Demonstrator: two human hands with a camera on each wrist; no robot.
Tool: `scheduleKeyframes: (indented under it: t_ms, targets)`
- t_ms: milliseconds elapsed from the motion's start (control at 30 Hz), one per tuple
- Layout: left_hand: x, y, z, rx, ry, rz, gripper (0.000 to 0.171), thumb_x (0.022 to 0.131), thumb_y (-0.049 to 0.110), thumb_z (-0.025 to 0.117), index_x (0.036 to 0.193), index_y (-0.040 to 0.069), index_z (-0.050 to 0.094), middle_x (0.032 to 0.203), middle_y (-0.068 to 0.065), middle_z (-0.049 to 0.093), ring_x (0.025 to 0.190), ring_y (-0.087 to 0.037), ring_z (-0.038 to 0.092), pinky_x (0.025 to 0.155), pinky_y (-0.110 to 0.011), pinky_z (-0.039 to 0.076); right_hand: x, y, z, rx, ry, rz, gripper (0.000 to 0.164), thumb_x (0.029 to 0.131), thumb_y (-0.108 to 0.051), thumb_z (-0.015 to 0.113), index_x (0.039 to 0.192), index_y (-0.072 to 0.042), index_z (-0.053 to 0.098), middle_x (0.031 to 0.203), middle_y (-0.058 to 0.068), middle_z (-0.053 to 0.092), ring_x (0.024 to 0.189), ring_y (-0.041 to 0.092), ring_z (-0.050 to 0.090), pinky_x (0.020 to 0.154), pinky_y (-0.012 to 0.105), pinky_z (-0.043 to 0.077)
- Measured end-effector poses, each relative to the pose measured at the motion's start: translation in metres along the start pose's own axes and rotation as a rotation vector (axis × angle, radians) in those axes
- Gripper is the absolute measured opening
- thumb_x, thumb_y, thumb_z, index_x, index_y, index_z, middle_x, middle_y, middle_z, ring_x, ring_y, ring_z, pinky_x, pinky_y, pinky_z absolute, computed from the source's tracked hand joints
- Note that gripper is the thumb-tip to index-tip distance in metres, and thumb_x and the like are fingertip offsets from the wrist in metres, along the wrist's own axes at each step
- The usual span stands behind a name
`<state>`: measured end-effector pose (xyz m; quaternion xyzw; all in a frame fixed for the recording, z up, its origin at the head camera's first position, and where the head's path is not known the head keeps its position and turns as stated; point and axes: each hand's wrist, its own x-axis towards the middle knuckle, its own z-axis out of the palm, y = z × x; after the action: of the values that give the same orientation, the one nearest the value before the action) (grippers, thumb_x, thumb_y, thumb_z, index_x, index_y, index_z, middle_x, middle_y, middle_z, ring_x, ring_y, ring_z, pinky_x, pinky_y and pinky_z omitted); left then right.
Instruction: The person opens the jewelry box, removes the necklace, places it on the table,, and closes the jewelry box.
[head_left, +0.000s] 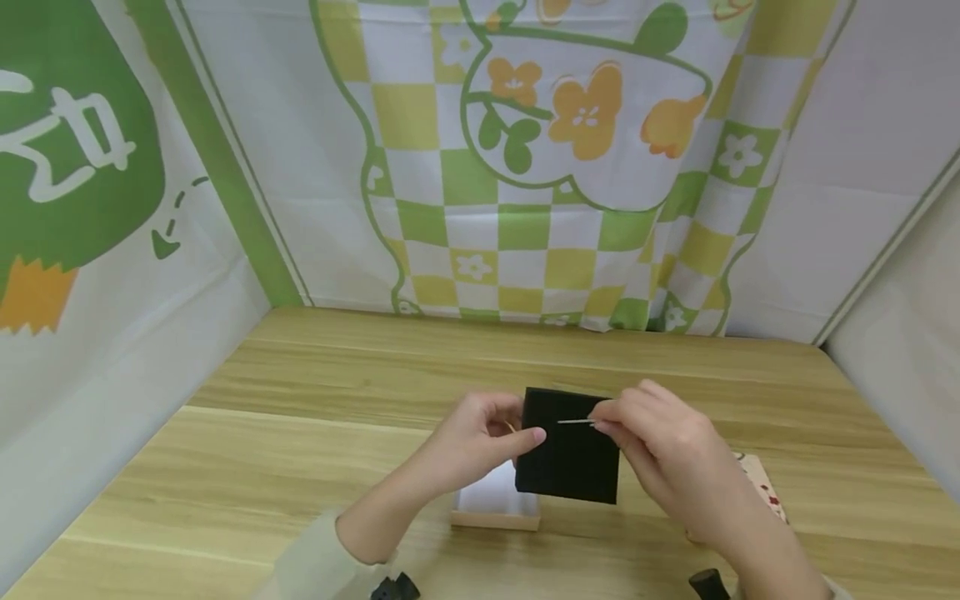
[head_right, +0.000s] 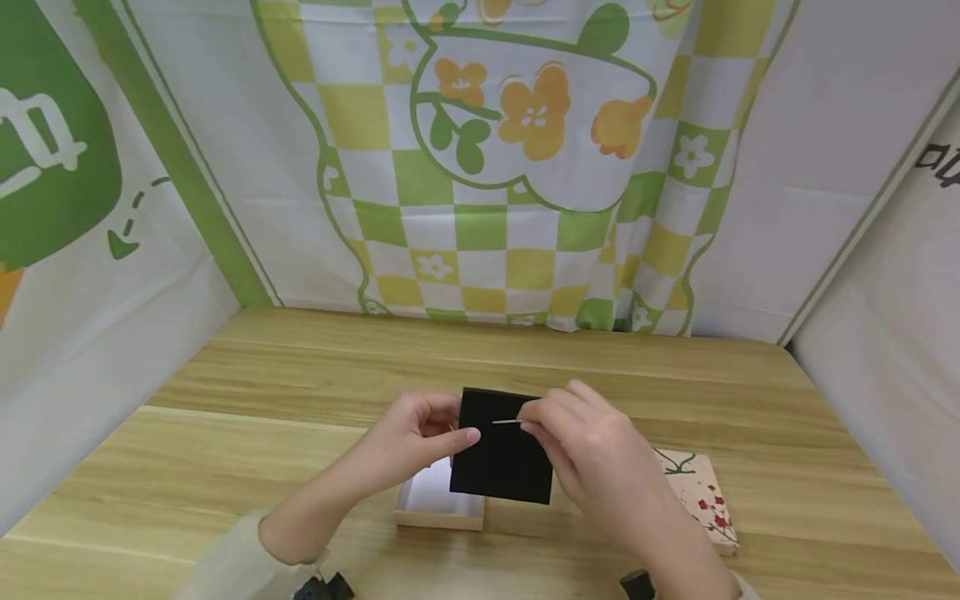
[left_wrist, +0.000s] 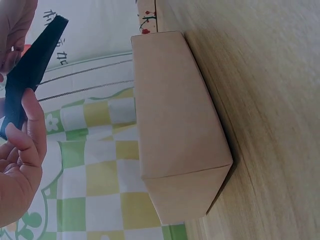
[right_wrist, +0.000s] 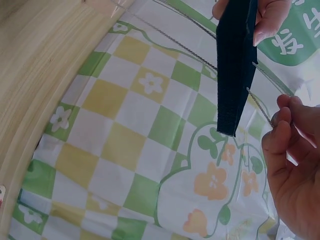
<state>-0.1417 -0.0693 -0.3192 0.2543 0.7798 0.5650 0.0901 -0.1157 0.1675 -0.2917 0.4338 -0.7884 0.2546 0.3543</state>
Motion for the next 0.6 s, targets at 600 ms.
scheduleKeyframes:
  t_ms: [600]
  targets:
    - [0.0004, -0.0015, 0.0034, 0.015, -0.002, -0.054, 0.018, 0.093, 0.015, 0.065, 0.080, 0.003, 0.064, 0.065, 0.001, 0.061, 0.058, -0.010, 0.057, 0.051, -0.021, 0.034, 0.0031, 0.0033, -0.0018, 0.086, 0.151, 0.073, 0.034, 0.103, -0.030, 0.051, 0.089, -0.007, 0.071, 0.079, -0.002, 0.065, 0.068, -0.001, 0.045, 0.059, 0.008, 0.039]
